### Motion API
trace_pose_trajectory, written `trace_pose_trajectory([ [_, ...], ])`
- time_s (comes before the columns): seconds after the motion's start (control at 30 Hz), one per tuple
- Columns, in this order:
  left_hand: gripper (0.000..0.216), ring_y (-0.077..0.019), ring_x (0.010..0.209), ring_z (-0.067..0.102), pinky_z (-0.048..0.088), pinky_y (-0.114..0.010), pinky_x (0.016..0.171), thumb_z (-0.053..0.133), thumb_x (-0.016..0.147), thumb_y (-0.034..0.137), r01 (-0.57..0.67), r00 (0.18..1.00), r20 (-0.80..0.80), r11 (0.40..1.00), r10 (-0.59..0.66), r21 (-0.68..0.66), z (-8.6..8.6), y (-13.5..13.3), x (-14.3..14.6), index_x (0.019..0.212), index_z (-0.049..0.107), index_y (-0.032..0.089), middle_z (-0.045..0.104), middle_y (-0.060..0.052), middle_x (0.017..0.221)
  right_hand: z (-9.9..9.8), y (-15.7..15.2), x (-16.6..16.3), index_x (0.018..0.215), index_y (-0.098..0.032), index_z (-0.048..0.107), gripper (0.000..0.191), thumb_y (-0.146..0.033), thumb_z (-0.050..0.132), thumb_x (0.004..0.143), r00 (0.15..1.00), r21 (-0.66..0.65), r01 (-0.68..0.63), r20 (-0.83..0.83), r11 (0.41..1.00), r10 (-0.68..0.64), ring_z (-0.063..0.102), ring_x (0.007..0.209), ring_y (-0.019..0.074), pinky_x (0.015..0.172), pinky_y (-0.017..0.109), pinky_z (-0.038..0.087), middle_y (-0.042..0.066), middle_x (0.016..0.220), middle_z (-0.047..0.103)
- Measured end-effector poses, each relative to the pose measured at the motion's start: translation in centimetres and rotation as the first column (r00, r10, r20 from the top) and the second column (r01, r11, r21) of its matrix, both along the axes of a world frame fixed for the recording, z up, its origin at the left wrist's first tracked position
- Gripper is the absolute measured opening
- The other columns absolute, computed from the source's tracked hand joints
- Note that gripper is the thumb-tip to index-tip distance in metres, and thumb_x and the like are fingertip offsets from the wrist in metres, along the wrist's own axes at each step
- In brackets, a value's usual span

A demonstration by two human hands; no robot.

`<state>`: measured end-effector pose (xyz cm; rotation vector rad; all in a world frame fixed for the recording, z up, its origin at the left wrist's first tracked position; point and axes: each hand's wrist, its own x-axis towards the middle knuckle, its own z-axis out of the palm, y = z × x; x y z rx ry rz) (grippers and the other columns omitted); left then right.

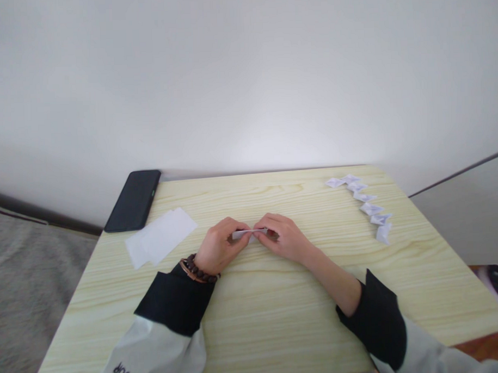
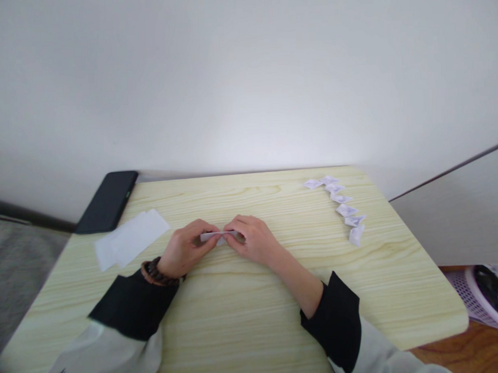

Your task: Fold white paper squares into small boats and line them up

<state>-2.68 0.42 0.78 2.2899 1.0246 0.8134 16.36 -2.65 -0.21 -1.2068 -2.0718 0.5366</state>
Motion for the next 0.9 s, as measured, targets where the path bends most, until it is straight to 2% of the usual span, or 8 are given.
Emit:
trace_pose_trajectory([
  [0.13,0.017,-0.0131,0.064,0.059,0.045,-0.022,0.059,0.059,0.076,0.029,-0.06,0.998,0.001,0.996,0.06,-0.066,0.0,-0.2,0.1,0.076,0.068,0.015,0.067,-0.004,0.071,0.1,-0.1,-0.1,0.086,-0.017,0.062,0.014,-0.022,0.05,0.086,1.0,0.005,-0.018,-0.002,1.0,0.018,0.051,0.062,0.0101,0.06,0.022,0.042,0.003,0.077,0.06],
  [0.33,0.029,-0.0131,0.056,0.059,0.045,-0.02,0.053,0.054,0.075,0.033,-0.135,0.99,-0.016,0.927,0.138,-0.351,0.3,0.1,-0.1,0.083,0.072,0.013,0.071,-0.001,0.067,0.4,0.1,0.0,0.085,-0.015,0.063,0.014,-0.022,0.051,0.085,0.998,-0.046,0.016,-0.055,0.999,-0.019,0.052,0.061,0.0105,0.058,0.022,0.041,0.003,0.073,0.059],
  [0.43,0.031,-0.0148,0.058,0.062,0.048,-0.022,0.056,0.052,0.075,0.035,-0.092,0.994,0.006,0.881,0.107,-0.464,0.7,0.5,-0.5,0.085,0.073,0.013,0.072,-0.001,0.068,0.6,0.1,0.1,0.085,-0.015,0.063,0.015,-0.023,0.05,0.086,0.996,-0.079,0.004,-0.086,0.997,-0.01,0.053,0.061,0.0106,0.057,0.021,0.041,0.002,0.072,0.059],
  [0.53,0.031,-0.0184,0.071,0.066,0.052,-0.026,0.071,0.051,0.074,0.031,0.029,0.995,0.097,0.838,0.029,-0.546,1.1,0.9,-0.9,0.088,0.073,0.014,0.074,-0.001,0.077,0.6,0.2,0.3,0.085,-0.015,0.064,0.017,-0.025,0.05,0.086,0.994,-0.113,-0.013,-0.111,0.993,0.0,0.052,0.061,0.0105,0.056,0.021,0.041,0.002,0.072,0.059],
  [0.73,0.033,-0.0197,0.081,0.067,0.05,-0.028,0.082,0.048,0.075,0.029,0.122,0.991,0.107,0.832,-0.076,-0.541,1.2,1.3,-1.4,0.093,0.072,0.015,0.074,-0.002,0.084,0.4,0.3,0.6,0.085,-0.015,0.064,0.017,-0.026,0.051,0.086,0.99,-0.154,-0.035,-0.139,0.988,0.013,0.051,0.059,0.0095,0.054,0.02,0.038,0.001,0.07,0.058],
  [0.83,0.032,-0.0192,0.078,0.066,0.05,-0.027,0.077,0.049,0.076,0.031,0.119,0.992,0.098,0.857,-0.081,-0.501,1.0,1.1,-1.2,0.092,0.071,0.015,0.073,-0.003,0.083,0.3,0.3,0.4,0.083,-0.015,0.064,0.016,-0.026,0.052,0.085,0.993,-0.154,-0.019,-0.118,0.988,0.001,0.05,0.058,0.0093,0.054,0.02,0.038,0.001,0.069,0.058],
  [0.9,0.031,-0.018,0.072,0.065,0.05,-0.025,0.068,0.052,0.077,0.036,0.061,0.997,0.069,0.88,-0.032,-0.472,0.8,0.9,-0.9,0.089,0.071,0.015,0.073,-0.003,0.08,0.1,0.3,0.3,0.081,-0.016,0.063,0.015,-0.027,0.054,0.084,0.997,-0.137,0.002,-0.079,0.991,-0.012,0.05,0.058,0.0096,0.055,0.021,0.038,0.0,0.068,0.058],
])
